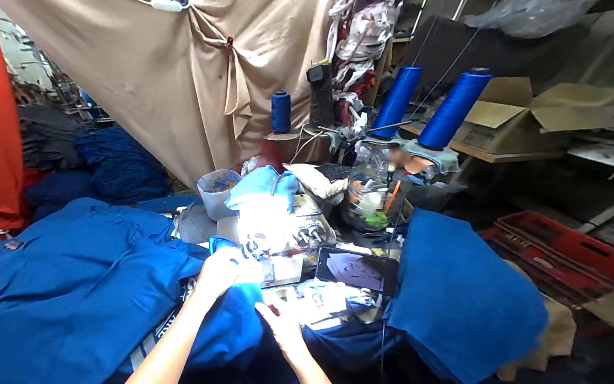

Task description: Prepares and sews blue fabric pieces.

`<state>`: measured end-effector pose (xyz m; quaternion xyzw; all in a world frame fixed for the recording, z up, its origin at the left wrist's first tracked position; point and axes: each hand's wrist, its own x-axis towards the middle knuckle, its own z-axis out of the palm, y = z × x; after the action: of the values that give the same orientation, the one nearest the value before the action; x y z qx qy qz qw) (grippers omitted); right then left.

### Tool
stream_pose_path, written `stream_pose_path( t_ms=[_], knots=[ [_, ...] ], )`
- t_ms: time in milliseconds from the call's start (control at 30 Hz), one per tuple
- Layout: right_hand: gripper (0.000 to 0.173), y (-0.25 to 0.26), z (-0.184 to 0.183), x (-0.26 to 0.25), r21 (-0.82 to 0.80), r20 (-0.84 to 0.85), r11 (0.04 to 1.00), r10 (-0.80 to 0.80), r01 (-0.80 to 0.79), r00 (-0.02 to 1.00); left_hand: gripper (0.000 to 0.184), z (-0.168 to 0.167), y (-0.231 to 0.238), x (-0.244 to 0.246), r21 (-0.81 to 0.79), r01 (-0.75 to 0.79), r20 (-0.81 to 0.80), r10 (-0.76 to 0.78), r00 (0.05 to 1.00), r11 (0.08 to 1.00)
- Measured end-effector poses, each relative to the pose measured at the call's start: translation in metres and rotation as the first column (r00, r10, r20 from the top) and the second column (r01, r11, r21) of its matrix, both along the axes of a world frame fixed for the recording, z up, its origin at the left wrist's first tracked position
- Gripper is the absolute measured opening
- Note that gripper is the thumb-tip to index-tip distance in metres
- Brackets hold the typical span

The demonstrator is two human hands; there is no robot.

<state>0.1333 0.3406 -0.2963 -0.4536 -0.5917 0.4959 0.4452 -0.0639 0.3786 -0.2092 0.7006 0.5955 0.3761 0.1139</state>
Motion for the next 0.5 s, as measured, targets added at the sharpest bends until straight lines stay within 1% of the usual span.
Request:
stream_pose_path(
  t_ms=[67, 267, 433, 500],
  knots=[
    [0.022, -0.001, 0.001, 0.001, 0.004, 0.021, 1.000, 0.006, -0.006, 1.000, 0.018, 0.000, 0.001, -0.001, -0.004, 0.005, 0.004, -0.005, 1.000, 1.000],
    [0.022, 0.000, 0.006, 0.001, -0.032, 0.020, 0.999, 0.040, -0.039, 0.999, 0.024, 0.003, 0.005, -0.005, 0.001, 0.032, -0.038, -0.032, 0.999, 0.999],
    [0.022, -0.013, -0.002, 0.007, 0.036, 0.027, 0.998, 0.048, -0.049, 0.998, 0.021, 0.009, -0.005, 0.002, -0.084, 0.010, -0.062, -0.015, 0.998, 0.996],
    [0.021, -0.022, -0.005, 0.012, 0.035, 0.046, 0.998, 0.043, -0.045, 0.998, 0.024, 0.007, -0.013, 0.003, -0.059, 0.045, -0.044, -0.048, 0.998, 0.997]
  ],
)
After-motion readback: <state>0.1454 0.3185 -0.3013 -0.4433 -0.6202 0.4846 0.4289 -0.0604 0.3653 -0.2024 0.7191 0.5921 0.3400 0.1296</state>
